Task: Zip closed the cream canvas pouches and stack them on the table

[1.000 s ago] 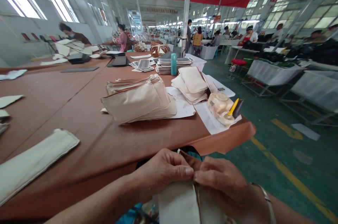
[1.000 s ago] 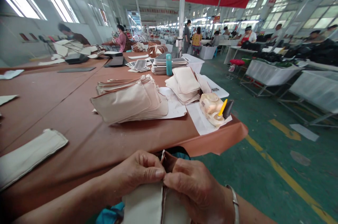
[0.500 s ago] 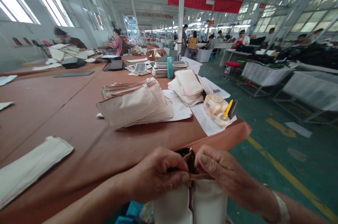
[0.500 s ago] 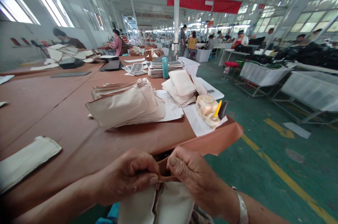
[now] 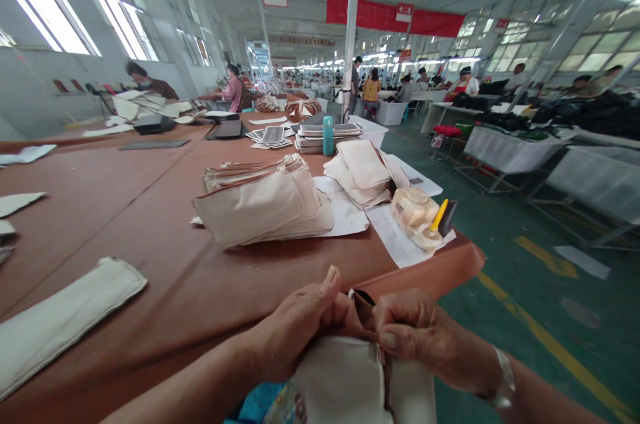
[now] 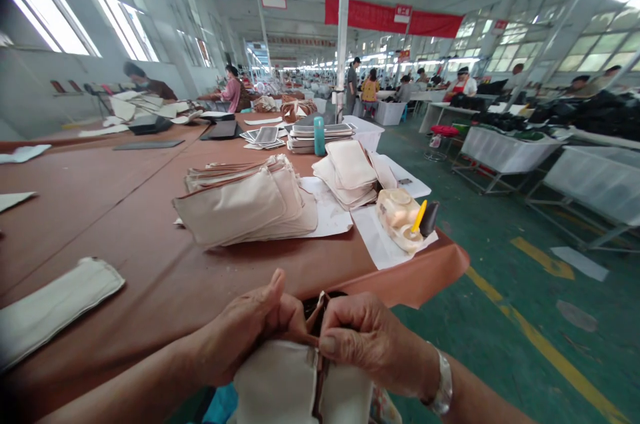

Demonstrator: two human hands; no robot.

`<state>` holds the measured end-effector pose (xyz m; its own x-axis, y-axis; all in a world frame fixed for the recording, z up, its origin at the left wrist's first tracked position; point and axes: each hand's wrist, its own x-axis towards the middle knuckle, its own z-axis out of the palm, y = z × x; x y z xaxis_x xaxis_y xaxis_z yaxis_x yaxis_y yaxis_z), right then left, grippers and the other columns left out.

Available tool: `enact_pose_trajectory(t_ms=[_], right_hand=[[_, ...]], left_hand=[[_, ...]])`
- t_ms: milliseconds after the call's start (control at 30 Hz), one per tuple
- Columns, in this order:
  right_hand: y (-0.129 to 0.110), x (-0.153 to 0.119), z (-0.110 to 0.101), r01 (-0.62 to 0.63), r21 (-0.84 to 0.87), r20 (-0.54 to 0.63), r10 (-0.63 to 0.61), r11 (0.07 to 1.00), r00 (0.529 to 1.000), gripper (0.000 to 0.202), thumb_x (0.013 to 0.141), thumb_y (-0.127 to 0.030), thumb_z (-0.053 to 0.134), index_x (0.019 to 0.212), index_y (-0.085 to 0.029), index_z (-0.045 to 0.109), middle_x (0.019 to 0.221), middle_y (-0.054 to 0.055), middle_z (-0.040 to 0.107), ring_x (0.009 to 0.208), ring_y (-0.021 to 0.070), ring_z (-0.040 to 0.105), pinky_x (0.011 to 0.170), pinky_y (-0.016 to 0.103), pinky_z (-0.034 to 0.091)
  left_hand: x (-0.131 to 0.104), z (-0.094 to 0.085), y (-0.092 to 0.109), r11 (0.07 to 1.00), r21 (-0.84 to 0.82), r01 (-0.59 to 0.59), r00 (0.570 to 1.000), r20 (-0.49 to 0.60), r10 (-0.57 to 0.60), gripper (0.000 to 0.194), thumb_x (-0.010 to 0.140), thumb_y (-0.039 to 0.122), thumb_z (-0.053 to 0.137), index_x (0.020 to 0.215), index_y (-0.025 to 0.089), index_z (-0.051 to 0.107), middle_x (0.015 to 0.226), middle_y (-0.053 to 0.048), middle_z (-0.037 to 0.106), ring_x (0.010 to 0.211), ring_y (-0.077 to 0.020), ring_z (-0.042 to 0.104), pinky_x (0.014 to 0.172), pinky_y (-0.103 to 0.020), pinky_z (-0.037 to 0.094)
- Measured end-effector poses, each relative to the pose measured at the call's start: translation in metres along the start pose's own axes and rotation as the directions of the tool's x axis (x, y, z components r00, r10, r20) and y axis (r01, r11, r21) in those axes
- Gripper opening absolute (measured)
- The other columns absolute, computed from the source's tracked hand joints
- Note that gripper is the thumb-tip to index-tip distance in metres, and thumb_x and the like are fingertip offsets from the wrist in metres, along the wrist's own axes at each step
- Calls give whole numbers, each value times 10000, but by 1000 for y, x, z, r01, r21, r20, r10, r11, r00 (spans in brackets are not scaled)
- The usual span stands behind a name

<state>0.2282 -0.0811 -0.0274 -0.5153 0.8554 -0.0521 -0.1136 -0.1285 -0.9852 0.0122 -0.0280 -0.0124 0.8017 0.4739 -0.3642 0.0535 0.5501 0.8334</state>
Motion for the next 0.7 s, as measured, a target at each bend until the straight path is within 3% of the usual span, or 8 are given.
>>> enact_pose_trajectory(t_ms=[133,200,333,433,500,567,633,700], right_hand=[[1,-2,-3,-9,38,-15,10,999,1000,333,842,-438,658,714,-148,554,690,1,474,654,131,401,630,255,322],[1,-1,-2,1,33,-4,-1,999,1000,341,837,-441,663,703,-145,558,695,5,477,659,132,408,631,253,327],[6,8,4,25,2,43,-25,1000,999,422,801,-507,686,643,-134,567,650,-4,479,620,116,404,591,233,319],[5,17,2,31,-6,24,-31,999,999,480,776,-583,678,635,-133,591,614,-13,489,577,104,414,564,222,340],[-3,18,-5,93,-185,-48,-104,978,993,449,818,-579,636,786,-134,683,735,29,584,688,147,519,666,252,418],[-18,14,-12,121,-410,-144,-195,904,970,446,879,-547,573,1089,-171,689,1029,100,637,955,221,573,865,325,440],[-33,8,-11,80,-464,-193,-189,882,963,551,900,-543,537,1346,-219,537,1292,141,554,1168,278,520,990,400,406],[-41,5,-2,24,-406,-152,-93,914,984,737,807,-547,664,1434,-240,429,1342,143,539,1195,315,525,991,422,425]], left_hand=[[-4,3,7,1000,0,9,1000,5,-9,473,743,561,707,678,110,581,564,18,479,448,-63,342,426,-193,228],[-7,6,7,1000,22,22,1000,20,-22,452,687,511,776,662,131,533,549,44,436,442,-50,308,425,-191,199],[-9,14,-4,982,185,-45,999,10,44,513,691,589,746,658,144,492,529,65,363,451,-41,234,429,-195,152],[-10,16,-11,971,199,-135,988,-51,148,560,690,669,696,663,161,462,536,59,366,455,-50,260,442,-196,186],[-14,14,-10,958,190,-215,951,-182,250,542,737,681,639,702,170,461,560,49,388,472,-65,297,460,-199,225],[-19,14,-5,899,334,-282,875,-295,384,481,815,632,583,726,168,492,585,32,426,499,-82,342,484,-205,268],[-22,18,1,751,585,-306,793,-280,541,413,885,544,539,734,160,554,616,5,489,537,-103,409,527,-216,320],[-22,27,5,553,767,-326,740,-158,654,372,930,463,494,748,159,606,673,-30,574,600,-128,492,600,-228,375]])
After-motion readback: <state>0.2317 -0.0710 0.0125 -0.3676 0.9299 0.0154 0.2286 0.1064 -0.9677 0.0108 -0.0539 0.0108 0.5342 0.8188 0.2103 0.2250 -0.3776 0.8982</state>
